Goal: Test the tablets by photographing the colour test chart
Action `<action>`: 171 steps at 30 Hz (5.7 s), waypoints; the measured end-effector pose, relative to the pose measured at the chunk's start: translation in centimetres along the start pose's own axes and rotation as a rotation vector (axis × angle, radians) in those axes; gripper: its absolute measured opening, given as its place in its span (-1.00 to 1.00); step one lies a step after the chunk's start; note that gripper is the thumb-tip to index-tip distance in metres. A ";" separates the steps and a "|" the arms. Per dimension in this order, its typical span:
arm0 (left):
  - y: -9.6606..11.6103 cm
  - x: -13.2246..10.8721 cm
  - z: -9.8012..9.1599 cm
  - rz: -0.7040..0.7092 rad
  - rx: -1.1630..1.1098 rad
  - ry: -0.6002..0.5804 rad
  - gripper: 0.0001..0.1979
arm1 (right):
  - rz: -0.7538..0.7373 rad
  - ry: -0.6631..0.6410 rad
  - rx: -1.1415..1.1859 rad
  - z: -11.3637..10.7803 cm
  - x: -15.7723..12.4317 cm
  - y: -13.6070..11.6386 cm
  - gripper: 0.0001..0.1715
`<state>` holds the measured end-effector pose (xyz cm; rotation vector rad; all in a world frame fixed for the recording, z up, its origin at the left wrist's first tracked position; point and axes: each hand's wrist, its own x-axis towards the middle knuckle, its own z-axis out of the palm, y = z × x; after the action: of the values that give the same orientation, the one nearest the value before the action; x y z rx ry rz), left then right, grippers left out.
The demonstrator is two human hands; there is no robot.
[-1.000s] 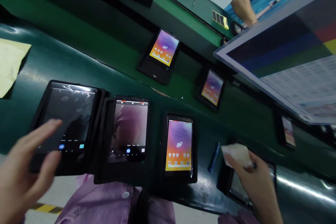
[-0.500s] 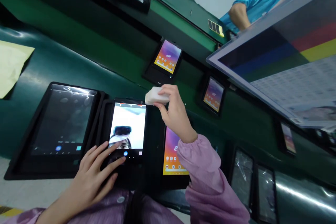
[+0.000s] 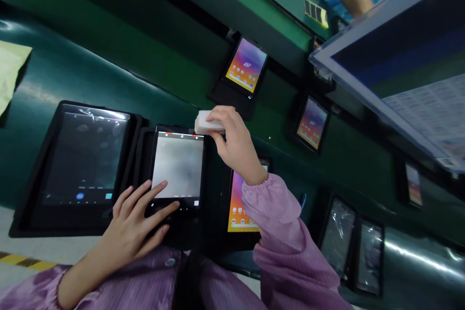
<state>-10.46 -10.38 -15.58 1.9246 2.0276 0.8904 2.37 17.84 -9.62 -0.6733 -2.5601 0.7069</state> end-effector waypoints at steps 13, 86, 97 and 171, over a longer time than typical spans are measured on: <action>-2.0 -1.0 -1.6 0.090 0.146 -0.009 -0.59 | 0.037 0.022 0.018 0.3 0.0 0.0 -0.61; -12.6 -5.6 -5.9 0.022 0.467 0.465 -0.71 | -0.176 0.021 0.035 9.2 10.2 -8.1 -0.60; -13.1 -6.0 -5.9 0.051 0.475 0.435 -0.70 | -0.144 -0.023 0.046 9.5 9.9 -8.0 -0.59; -14.4 -9.6 -6.6 0.084 0.438 0.305 -0.07 | 0.357 -0.957 -0.156 -0.2 -10.4 -12.1 0.04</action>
<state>-24.79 -20.97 -20.72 2.2209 2.5080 0.8572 6.74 3.10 -5.20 -1.0484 -3.4217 1.1690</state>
